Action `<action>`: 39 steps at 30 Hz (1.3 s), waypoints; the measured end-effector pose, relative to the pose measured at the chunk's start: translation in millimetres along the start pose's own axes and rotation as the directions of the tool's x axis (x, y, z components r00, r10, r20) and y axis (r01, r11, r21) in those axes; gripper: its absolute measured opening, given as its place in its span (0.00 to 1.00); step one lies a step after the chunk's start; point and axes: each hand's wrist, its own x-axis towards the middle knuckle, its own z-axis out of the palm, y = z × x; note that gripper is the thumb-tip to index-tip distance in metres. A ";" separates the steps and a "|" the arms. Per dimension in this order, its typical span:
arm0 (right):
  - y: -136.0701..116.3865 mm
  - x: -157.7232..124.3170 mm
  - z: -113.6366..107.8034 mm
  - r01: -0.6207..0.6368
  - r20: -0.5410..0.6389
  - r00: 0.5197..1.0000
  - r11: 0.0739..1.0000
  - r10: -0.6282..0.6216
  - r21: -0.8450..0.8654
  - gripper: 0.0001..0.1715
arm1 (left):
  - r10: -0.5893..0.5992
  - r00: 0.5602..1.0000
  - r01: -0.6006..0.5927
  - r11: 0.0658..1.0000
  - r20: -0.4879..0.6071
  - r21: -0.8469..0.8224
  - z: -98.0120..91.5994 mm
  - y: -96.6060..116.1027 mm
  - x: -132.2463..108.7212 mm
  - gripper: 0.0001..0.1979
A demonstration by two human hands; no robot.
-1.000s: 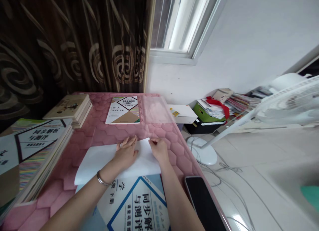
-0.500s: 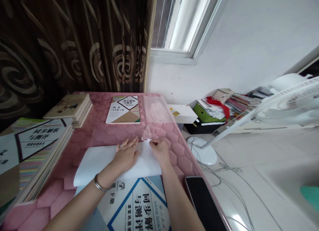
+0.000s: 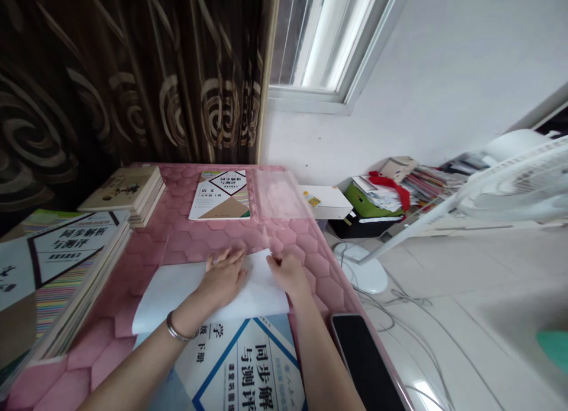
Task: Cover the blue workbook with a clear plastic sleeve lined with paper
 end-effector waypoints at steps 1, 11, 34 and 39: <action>-0.9 -1.4 -1.9 0.003 0.026 1.000 1.000 -0.003 0.002 0.15 | 0.001 1.000 -0.001 1.000 -0.005 -0.001 0.8 -0.4 0.1 0.26; -5.4 -6.0 2.4 -0.028 -0.032 0.999 0.994 0.024 -0.103 0.11 | 0.008 0.999 -0.008 1.000 -0.036 -0.004 -5.3 1.2 -2.8 0.25; -8.7 -7.5 11.5 -0.069 -0.094 0.994 0.981 0.052 -0.181 0.07 | -0.547 0.705 0.561 0.819 -0.452 -0.116 -25.6 -109.6 -47.5 0.18; -8.9 -7.6 12.6 -0.073 -0.123 0.991 0.978 0.049 -0.195 0.07 | -0.638 0.717 0.601 0.770 -0.279 -0.216 -27.3 -123.7 -46.3 0.14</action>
